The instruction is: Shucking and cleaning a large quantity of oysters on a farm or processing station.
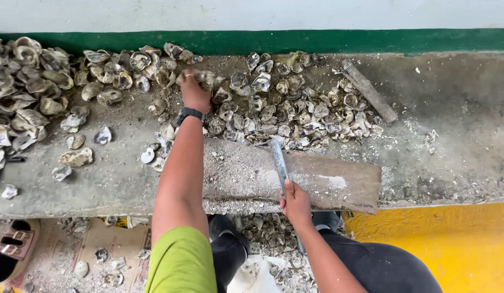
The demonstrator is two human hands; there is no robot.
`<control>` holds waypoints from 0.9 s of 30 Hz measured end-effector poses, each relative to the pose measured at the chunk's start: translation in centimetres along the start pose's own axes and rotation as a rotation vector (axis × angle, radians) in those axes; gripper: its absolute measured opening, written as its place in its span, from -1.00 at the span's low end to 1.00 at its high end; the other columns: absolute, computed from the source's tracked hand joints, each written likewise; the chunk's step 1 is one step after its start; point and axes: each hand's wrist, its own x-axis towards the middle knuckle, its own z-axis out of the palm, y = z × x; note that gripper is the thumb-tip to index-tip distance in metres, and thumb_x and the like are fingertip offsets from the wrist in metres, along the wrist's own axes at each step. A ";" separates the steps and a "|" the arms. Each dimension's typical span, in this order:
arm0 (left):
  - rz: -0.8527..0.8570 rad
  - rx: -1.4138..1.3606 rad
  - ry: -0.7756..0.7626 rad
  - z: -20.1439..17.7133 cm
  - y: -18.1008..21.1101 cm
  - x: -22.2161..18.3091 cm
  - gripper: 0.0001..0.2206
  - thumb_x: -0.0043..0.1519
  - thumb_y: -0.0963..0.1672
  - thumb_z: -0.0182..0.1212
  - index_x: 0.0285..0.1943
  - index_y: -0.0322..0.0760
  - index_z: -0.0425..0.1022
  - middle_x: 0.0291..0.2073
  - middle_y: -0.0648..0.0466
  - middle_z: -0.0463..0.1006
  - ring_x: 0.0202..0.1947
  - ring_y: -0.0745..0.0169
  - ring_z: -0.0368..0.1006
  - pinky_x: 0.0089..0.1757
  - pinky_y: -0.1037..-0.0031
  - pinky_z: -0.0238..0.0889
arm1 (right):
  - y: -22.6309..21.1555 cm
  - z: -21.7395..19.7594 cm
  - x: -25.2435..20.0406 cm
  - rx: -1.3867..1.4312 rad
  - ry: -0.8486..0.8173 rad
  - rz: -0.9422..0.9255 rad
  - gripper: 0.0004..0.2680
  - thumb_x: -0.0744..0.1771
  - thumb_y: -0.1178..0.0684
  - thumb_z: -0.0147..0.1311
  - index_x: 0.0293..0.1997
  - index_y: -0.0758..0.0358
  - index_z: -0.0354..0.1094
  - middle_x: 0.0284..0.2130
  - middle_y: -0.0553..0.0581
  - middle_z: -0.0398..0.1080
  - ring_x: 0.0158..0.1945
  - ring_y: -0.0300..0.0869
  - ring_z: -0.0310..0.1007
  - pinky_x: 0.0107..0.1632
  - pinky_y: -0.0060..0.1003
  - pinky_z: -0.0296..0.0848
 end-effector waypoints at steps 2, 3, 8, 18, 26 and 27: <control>-0.092 -0.332 0.053 -1.2 -0.6 -0.9 -0.37 0.00 -0.31 0.40 0.25 -0.30 0.19 0.17 -0.26 0.34 0.12 -0.24 0.41 0.08 0.17 0.39 | 0.7 -0.1 0.4 0.005 -0.008 -0.015 -0.61 0.40 -0.29 -0.15 -0.32 0.29 0.39 -0.75 0.04 0.29 -0.75 -0.30 0.21 -0.64 -0.35 0.19; -0.181 -0.668 0.100 -1.9 -0.9 -1.4 -0.44 0.04 -0.31 0.36 0.19 -0.30 0.17 0.07 -0.18 0.47 0.06 -0.06 0.52 0.07 0.25 0.46 | 1.1 0.0 0.6 0.008 -0.012 -0.026 -0.60 0.41 -0.29 -0.15 -0.33 0.29 0.38 -0.76 0.04 0.29 -0.75 -0.30 0.21 -0.64 -0.34 0.19; -0.681 -1.370 -0.202 -6.8 0.2 -9.7 -0.55 0.15 -0.30 0.28 0.17 -0.20 0.24 -0.07 -0.07 0.55 -0.22 0.15 0.54 -0.28 0.38 0.41 | 1.9 -0.1 1.5 0.056 -0.033 0.012 -0.58 0.41 -0.31 -0.15 -0.35 0.30 0.37 -0.75 0.05 0.29 -0.76 -0.29 0.19 -0.65 -0.32 0.18; 0.022 -0.165 -0.037 -6.0 4.6 -23.4 -0.53 0.00 -0.33 0.34 0.14 -0.28 0.47 -0.05 -0.26 0.45 -0.15 -0.10 0.49 -0.07 0.33 0.43 | 3.9 -0.4 2.9 0.097 -0.046 -0.010 -0.56 0.40 -0.35 -0.14 -0.35 0.31 0.32 -0.73 0.09 0.30 -0.76 -0.25 0.20 -0.65 -0.31 0.19; -0.809 -1.684 -0.277 -14.9 7.4 -24.9 -0.68 0.32 0.03 0.11 0.04 -0.25 0.45 -0.15 -0.09 0.53 -0.19 0.07 0.50 -0.16 0.27 0.46 | 1.6 -0.9 1.4 0.142 -0.144 -0.007 -0.58 0.41 -0.35 -0.17 -0.29 0.26 0.33 -0.68 0.04 0.31 -0.71 -0.28 0.22 -0.62 -0.33 0.21; -0.847 -1.849 -0.336 -14.8 7.2 -24.8 -0.60 0.32 0.09 0.04 0.05 -0.28 0.45 -0.16 -0.12 0.54 -0.21 0.05 0.51 -0.17 0.25 0.47 | 1.8 -0.9 1.5 0.125 -0.141 0.037 -0.59 0.41 -0.35 -0.18 -0.29 0.26 0.33 -0.68 0.04 0.31 -0.71 -0.27 0.22 -0.62 -0.33 0.21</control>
